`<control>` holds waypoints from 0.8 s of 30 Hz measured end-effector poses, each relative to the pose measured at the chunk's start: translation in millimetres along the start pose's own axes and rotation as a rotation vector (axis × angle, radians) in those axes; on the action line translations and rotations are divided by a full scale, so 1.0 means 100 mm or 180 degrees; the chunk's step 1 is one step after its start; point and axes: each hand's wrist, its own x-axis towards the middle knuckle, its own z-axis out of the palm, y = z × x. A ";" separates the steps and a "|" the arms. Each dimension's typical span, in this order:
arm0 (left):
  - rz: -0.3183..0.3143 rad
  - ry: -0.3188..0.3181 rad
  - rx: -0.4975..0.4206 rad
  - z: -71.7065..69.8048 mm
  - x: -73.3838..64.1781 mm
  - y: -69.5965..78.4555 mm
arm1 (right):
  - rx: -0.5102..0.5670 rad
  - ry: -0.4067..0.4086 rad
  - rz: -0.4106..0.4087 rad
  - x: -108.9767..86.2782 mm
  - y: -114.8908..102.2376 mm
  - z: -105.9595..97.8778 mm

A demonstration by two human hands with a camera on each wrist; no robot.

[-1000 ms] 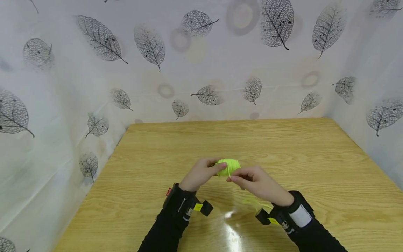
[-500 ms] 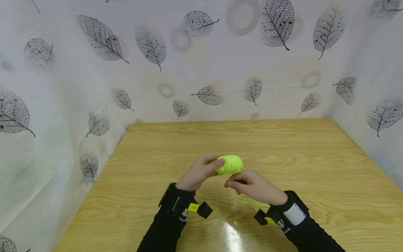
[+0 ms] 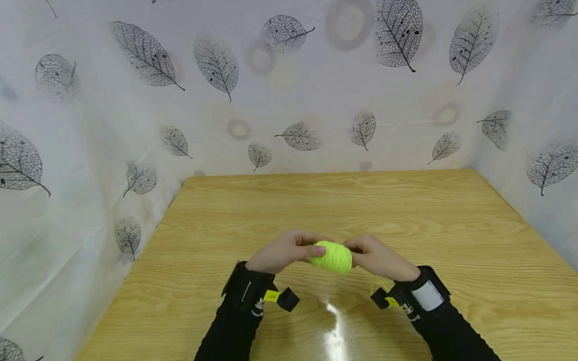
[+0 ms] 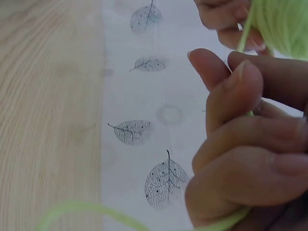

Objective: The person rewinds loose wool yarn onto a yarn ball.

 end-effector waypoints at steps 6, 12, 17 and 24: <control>-0.0005 -0.0138 0.0008 -0.02 -0.02 0.01 | -0.0049 0.0121 0.0128 -0.02 0.05 -0.11; -0.0046 -0.0128 0.0103 -0.04 -0.04 0.03 | -0.0003 0.0272 0.0198 -0.04 0.07 -0.18; -0.0119 -0.0073 0.0597 0.00 -0.04 0.04 | 0.0129 0.0468 0.0325 -0.04 0.05 -0.20; -0.0399 0.0135 0.1224 0.08 -0.02 0.00 | 0.0316 0.0723 0.0493 -0.06 -0.02 -0.20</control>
